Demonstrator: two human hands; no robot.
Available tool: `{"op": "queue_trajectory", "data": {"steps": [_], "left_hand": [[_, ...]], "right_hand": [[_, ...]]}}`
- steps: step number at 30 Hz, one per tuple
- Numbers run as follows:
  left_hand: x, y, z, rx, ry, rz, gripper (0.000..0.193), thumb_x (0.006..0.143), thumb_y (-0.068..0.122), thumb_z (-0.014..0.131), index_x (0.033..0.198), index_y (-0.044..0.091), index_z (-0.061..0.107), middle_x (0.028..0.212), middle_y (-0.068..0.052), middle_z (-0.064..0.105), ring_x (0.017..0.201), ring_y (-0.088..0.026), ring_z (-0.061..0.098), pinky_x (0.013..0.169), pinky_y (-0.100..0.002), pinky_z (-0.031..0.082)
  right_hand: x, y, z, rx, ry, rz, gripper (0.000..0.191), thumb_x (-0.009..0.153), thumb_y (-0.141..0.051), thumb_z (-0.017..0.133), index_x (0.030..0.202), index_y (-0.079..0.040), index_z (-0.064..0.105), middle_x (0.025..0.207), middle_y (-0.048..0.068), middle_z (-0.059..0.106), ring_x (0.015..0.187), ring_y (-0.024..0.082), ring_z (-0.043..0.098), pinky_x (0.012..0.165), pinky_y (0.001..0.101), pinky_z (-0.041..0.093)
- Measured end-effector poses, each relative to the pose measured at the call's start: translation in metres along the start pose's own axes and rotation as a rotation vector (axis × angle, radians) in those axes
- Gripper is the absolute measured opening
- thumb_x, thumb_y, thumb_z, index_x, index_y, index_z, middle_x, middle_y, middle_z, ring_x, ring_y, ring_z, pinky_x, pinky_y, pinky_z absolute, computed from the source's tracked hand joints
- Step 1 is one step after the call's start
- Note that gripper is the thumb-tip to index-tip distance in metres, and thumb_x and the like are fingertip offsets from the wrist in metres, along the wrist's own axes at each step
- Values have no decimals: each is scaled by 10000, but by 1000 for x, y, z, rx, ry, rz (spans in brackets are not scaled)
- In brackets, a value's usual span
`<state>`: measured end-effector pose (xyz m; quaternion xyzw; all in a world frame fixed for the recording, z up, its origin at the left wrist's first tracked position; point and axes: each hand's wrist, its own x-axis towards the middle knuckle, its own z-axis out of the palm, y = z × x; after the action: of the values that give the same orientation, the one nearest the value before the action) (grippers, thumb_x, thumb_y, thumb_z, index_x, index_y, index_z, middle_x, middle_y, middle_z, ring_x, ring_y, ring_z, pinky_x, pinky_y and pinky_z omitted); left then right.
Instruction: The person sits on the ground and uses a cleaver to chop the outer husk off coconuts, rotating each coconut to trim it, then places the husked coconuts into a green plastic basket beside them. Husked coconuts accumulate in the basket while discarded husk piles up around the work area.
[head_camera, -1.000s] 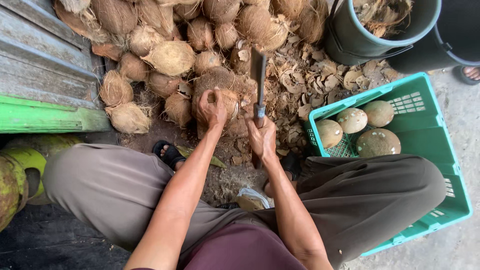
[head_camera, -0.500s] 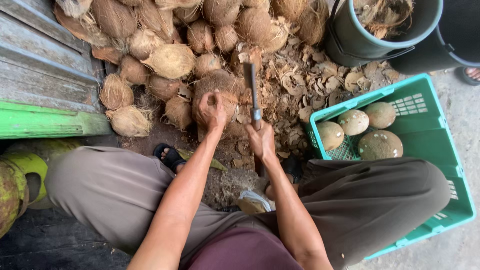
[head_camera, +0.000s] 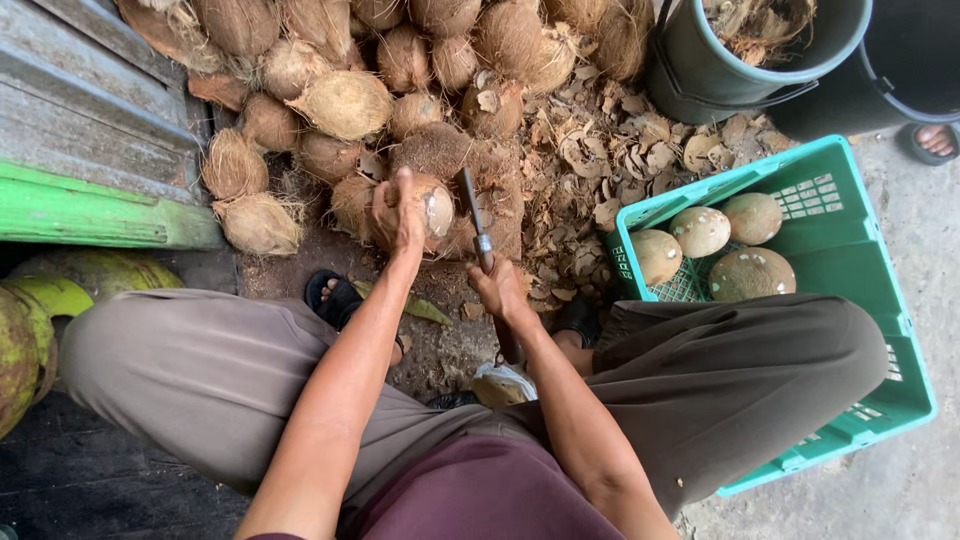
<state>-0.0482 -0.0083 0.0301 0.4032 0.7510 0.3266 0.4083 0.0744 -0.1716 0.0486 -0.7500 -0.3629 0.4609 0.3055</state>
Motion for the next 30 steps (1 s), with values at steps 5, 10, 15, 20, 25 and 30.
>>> {"op": "queue_trajectory", "data": {"steps": [5, 10, 15, 20, 25, 30], "left_hand": [[-4, 16, -9, -54, -129, 13, 640, 738, 520, 801, 1215, 124, 642, 1238, -130, 633, 1109, -298, 614, 964, -585, 500], [5, 20, -13, -260, -318, 330, 715, 742, 477, 814, 1334, 140, 595, 1435, -153, 538, 1355, -335, 484, 1103, -598, 383], [8, 6, -2, 72, -362, 463, 705, 738, 505, 741, 1349, 177, 618, 1471, -138, 536, 1378, -314, 484, 1131, -556, 379], [9, -2, 7, 13, -194, 346, 515, 817, 531, 657, 1206, 194, 684, 1260, -106, 674, 1175, -272, 635, 971, -489, 533], [11, -5, 9, -17, -99, 420, 395, 914, 518, 617, 1092, 186, 735, 1182, -75, 739, 1105, -260, 676, 952, -484, 533], [13, -12, 9, 59, -58, 459, 378, 927, 475, 592, 1115, 179, 733, 1197, -84, 741, 1119, -274, 665, 980, -501, 498]], "right_hand": [[-1, -3, -13, -44, -7, 56, 156, 935, -206, 662, 991, -71, 607, 737, 135, 660, 621, 207, 609, 568, 384, 499], [-9, -30, -62, 179, 244, 62, 199, 941, -228, 640, 836, -113, 515, 764, 54, 647, 578, 137, 613, 497, 355, 547], [-15, -33, -59, 334, 248, -10, 235, 963, -321, 628, 861, -185, 466, 722, 20, 516, 530, 149, 516, 449, 323, 510], [0, -2, -17, 79, 103, -106, 215, 985, -342, 625, 906, -156, 554, 693, 11, 528, 596, 161, 527, 524, 349, 489], [9, 24, -3, -72, 152, -102, 293, 950, -299, 681, 867, -38, 577, 659, 59, 575, 611, 211, 579, 592, 407, 488], [12, 28, -1, -5, 116, -160, 257, 980, -306, 638, 894, -68, 586, 657, 19, 560, 589, 185, 556, 542, 394, 475]]}}
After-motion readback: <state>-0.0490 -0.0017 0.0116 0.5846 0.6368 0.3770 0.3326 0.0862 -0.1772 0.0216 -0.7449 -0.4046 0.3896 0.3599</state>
